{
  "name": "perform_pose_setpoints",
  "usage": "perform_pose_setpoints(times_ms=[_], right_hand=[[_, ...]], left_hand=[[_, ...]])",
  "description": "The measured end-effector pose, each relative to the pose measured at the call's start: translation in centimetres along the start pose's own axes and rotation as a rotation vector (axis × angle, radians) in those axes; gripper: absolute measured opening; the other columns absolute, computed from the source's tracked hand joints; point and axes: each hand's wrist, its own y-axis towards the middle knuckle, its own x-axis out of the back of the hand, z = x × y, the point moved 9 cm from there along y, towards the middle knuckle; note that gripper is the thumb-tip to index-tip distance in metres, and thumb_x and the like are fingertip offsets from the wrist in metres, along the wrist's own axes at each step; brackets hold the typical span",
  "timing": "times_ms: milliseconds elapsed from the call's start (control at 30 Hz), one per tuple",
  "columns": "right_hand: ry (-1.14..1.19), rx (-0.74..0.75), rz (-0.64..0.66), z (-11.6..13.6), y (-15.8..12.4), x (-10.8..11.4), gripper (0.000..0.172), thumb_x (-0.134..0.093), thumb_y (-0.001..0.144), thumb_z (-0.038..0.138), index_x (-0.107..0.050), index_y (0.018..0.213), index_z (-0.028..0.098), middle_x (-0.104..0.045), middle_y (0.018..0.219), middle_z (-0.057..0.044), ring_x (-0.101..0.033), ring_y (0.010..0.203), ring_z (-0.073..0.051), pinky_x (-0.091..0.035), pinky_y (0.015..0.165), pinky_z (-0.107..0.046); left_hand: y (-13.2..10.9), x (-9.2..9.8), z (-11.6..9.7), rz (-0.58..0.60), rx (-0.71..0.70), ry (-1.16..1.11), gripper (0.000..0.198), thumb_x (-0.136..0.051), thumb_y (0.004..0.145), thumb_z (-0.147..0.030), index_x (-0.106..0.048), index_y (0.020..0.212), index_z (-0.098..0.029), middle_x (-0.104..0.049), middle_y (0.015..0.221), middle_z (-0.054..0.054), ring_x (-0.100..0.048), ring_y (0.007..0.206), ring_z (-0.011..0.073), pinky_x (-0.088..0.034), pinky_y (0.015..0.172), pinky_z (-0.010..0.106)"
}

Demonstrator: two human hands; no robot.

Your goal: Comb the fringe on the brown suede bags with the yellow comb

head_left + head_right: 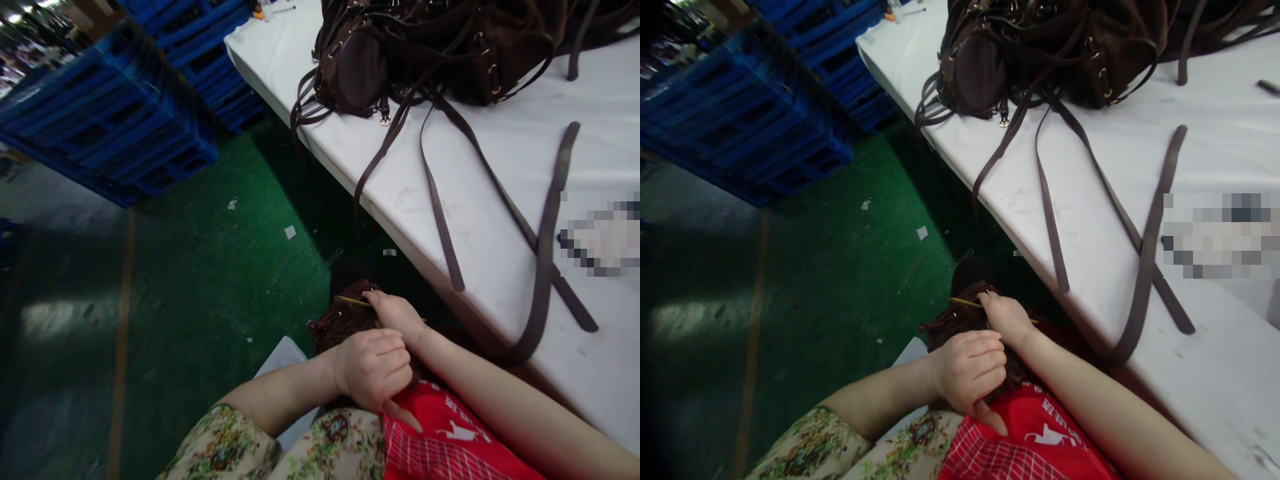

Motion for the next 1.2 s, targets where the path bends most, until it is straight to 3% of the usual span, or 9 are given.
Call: perform_pose_setpoints(times_ms=[133,233,300,400,600,733,833,1067,1200], right_hand=[[0.21,-0.091,0.051,-1.8,-0.1,-1.1,0.017,-0.058,0.077,0.018,-0.065,0.093,0.016,-0.066,0.092,-0.008,-0.063,0.083,-0.019,-0.045,0.071,-0.026],[0.232,-0.074,0.063,-2.3,0.2,-1.4,0.019,-0.062,0.069,0.013,-0.068,0.087,0.016,-0.064,0.1,-0.008,-0.062,0.087,-0.019,-0.046,0.075,-0.025],[0.321,-0.019,0.062,-2.1,0.4,-1.3,0.024,-0.061,0.067,0.01,-0.068,0.09,0.017,-0.064,0.104,-0.006,-0.062,0.089,-0.018,-0.046,0.076,-0.023],[0.552,0.135,0.065,-0.3,0.2,-0.5,0.023,-0.057,0.071,0.012,-0.066,0.092,0.017,-0.067,0.09,-0.002,-0.063,0.082,-0.016,-0.046,0.073,-0.022],[0.561,0.37,-0.121,3.7,-2.6,4.9,0.015,-0.049,0.079,0.018,-0.06,0.089,0.018,-0.064,0.079,0.0,-0.058,0.071,-0.014,-0.044,0.067,-0.023],[0.304,0.332,-0.192,3.7,-4.5,8.3,0.025,-0.048,0.074,0.01,-0.058,0.095,0.019,-0.063,0.084,-0.002,-0.058,0.075,-0.016,-0.041,0.067,-0.024],[0.143,0.274,-0.254,2.5,-5.1,10.1,0.034,-0.046,0.069,0.005,-0.058,0.097,0.019,-0.062,0.085,-0.003,-0.058,0.076,-0.017,-0.04,0.067,-0.025],[0.565,0.212,-0.367,0.8,-4.6,9.6,0.02,-0.051,0.077,0.011,-0.065,0.089,0.02,-0.065,0.082,-0.002,-0.061,0.075,-0.015,-0.046,0.068,-0.024],[0.745,0.187,-0.325,-0.5,-3.8,7.7,0.017,-0.057,0.076,0.015,-0.068,0.09,0.019,-0.067,0.083,-0.001,-0.062,0.074,-0.015,-0.049,0.07,-0.025]], left_hand=[[-1.9,7.0,5.2,-0.36,0.218,0.126,0.063,-0.022,0.088,-0.066,-0.062,0.083,-0.018,-0.068,0.088,0.008,-0.063,0.092,0.0208,-0.05,0.092,0.04],[-4.6,11.1,13.8,-0.508,0.637,0.126,0.055,-0.021,0.094,-0.054,-0.062,0.09,-0.017,-0.067,0.096,0.011,-0.062,0.096,0.0219,-0.048,0.092,0.043],[-6.7,11.1,19.9,-0.524,0.914,-0.086,0.053,-0.024,0.094,-0.052,-0.062,0.086,-0.016,-0.067,0.091,0.01,-0.063,0.091,0.0201,-0.049,0.088,0.04],[-7.1,5.5,25.0,-0.302,1.087,-0.72,0.043,-0.045,0.087,-0.05,-0.065,0.084,-0.013,-0.069,0.09,0.01,-0.064,0.089,0.0202,-0.048,0.089,0.038],[-4.1,-5.3,17.4,0.391,0.993,-1.702,0.064,-0.043,0.081,-0.064,-0.071,0.092,-0.008,-0.069,0.106,0.015,-0.058,0.11,0.0279,-0.041,0.099,0.039],[-5.6,-7.2,14.3,0.702,1.199,-1.616,0.083,-0.028,0.075,-0.082,-0.071,0.088,-0.013,-0.071,0.083,0.009,-0.064,0.087,0.0251,-0.049,0.082,0.037],[-6.2,-6.9,14.0,0.871,1.126,-1.469,0.071,-0.042,0.074,-0.078,-0.07,0.085,-0.014,-0.068,0.069,0.005,-0.06,0.069,0.0201,-0.05,0.071,0.034],[-4.5,-6.9,10.9,0.965,0.734,-1.438,0.058,-0.081,0.043,-0.06,-0.067,0.076,-0.014,-0.066,0.075,0.002,-0.059,0.075,0.0206,-0.05,0.071,0.03],[-3.0,-7.2,8.6,0.846,0.657,-1.209,0.044,-0.073,0.066,-0.053,-0.065,0.09,-0.016,-0.067,0.085,0.002,-0.061,0.081,0.0183,-0.05,0.08,0.03]])
